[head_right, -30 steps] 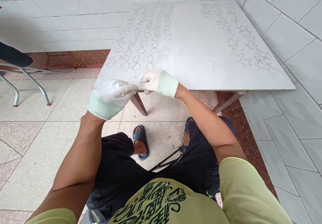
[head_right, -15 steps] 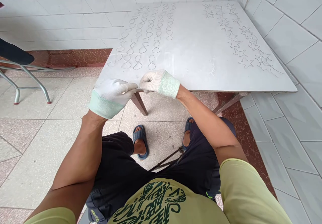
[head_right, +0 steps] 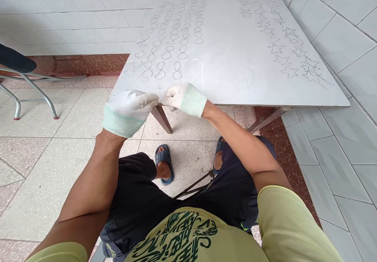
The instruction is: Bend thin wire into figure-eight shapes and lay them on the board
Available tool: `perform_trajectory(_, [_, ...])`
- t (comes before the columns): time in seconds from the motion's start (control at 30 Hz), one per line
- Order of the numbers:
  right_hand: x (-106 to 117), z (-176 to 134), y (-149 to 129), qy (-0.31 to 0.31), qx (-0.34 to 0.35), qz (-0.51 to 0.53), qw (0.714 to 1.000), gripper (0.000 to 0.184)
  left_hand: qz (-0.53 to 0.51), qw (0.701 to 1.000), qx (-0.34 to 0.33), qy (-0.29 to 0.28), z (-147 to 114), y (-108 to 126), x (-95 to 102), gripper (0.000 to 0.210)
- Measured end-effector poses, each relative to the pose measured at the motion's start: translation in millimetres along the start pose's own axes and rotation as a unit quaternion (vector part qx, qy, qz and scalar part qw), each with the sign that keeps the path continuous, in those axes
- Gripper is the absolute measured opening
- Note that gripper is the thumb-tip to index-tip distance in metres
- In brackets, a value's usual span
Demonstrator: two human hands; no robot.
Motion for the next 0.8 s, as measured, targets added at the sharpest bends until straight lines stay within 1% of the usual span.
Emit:
perform_trajectory(0.1, [-1.6, 0.9, 1.8, -0.003, 0.002, -0.005, 1.0, 0.023, -0.018, 1.0, 0.018, 0.018, -2.5, -5.2, -5.5, 0.044])
perform_trajectory(0.23, [0.5, -0.4, -3.3, -0.011, -0.025, -0.032, 0.999, 0.024, -0.028, 0.999, 0.039, 0.005, -1.3, -8.2, -8.4, 0.044])
perform_trajectory(0.33, [1.6, -3.8, -10.9, -0.015, -0.03, -0.031, 0.999, 0.023, -0.05, 0.997, 0.063, 0.002, 2.5, -4.6, -5.0, 0.04])
perform_trajectory(0.47, [0.0, -7.5, -16.9, 0.002, -0.044, -0.038, 0.998, 0.024, -0.064, 0.993, 0.099, 0.0, 5.2, 5.0, -1.4, 0.036])
perform_trajectory(0.57, [-1.8, -7.9, -17.0, 0.012, -0.044, -0.034, 0.998, 0.026, -0.041, 0.989, 0.135, 0.03, 4.1, 10.1, -3.2, 0.031])
perform_trajectory(0.63, [-2.3, -7.0, -16.1, 0.016, -0.041, -0.039, 0.998, 0.028, -0.043, 0.986, 0.156, 0.042, 3.3, 13.3, -7.2, 0.03])
perform_trajectory(0.73, [-2.7, -5.5, -15.0, 0.016, -0.036, -0.055, 0.998, 0.031, -0.051, 0.978, 0.188, 0.073, 3.2, 22.4, -12.2, 0.034])
perform_trajectory(0.8, [-3.3, -4.9, -14.6, 0.015, -0.037, -0.06, 0.997, 0.031, -0.066, 0.968, 0.224, 0.096, 3.3, 31.4, -13.2, 0.039])
Point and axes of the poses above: each hand's wrist, its own z-axis towards the middle knuckle, its own x-axis out of the back of the hand, y = z × x, the point moved 2 cm from there along z, towards the middle knuckle, and after that the axes turned 14 degrees about -x, right-handed, at the moved point
